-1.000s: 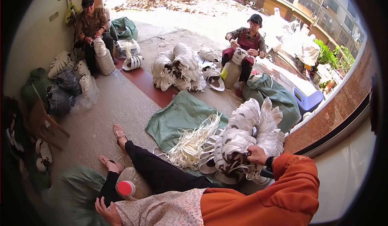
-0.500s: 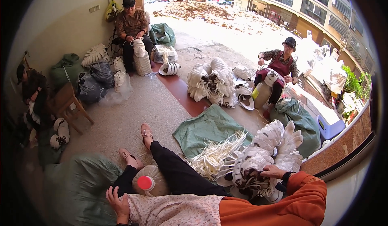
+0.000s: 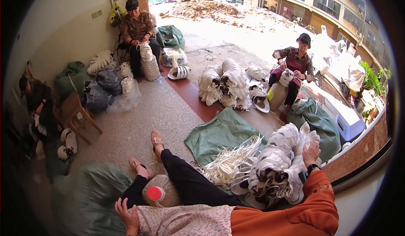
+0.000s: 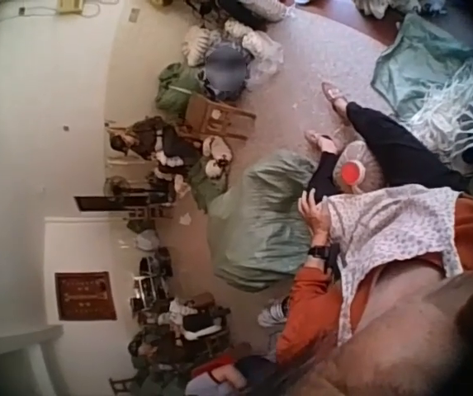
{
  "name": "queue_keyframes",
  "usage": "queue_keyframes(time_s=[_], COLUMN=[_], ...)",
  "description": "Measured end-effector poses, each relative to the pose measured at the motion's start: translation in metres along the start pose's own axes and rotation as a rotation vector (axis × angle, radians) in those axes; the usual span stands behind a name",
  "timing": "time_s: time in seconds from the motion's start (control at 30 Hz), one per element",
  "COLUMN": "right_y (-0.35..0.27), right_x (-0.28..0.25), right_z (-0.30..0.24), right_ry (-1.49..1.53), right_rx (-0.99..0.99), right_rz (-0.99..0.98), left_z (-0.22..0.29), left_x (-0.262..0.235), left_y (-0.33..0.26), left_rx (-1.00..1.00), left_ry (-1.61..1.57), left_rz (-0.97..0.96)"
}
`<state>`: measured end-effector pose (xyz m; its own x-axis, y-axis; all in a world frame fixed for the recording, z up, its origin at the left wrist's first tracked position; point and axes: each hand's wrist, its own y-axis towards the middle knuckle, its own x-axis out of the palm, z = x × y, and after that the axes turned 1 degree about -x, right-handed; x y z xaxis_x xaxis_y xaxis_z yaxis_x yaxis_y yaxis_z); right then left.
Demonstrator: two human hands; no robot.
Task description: The recorder is sorting and bundling white shoe upper components using a string.
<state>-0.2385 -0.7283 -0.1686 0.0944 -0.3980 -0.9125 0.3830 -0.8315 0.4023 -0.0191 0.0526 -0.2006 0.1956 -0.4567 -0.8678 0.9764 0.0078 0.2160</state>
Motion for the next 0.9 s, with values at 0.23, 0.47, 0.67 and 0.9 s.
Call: queue_keyframes(time_s=[0.23,0.47,0.67,0.9], right_y=[-0.011,-0.01,-0.001,-0.017], right_x=[-0.014,0.074,0.057,0.036], right_z=[0.023,0.078,0.027,0.028], right_ry=[0.058,0.231,0.287,0.273], right_rx=[0.704,0.747,0.678,0.794], right_rz=[-0.326,-0.411,-0.484,-0.551], left_z=[-0.001,0.0,0.002,-0.007], left_x=[-0.002,0.0,-0.002,0.002], left_y=[-0.001,0.005,0.0,-0.003], left_rx=[-0.027,-0.021,-0.02,0.014], left_ry=[0.031,0.051,0.057,0.065], left_rz=[-0.012,-0.033,-0.01,0.002])
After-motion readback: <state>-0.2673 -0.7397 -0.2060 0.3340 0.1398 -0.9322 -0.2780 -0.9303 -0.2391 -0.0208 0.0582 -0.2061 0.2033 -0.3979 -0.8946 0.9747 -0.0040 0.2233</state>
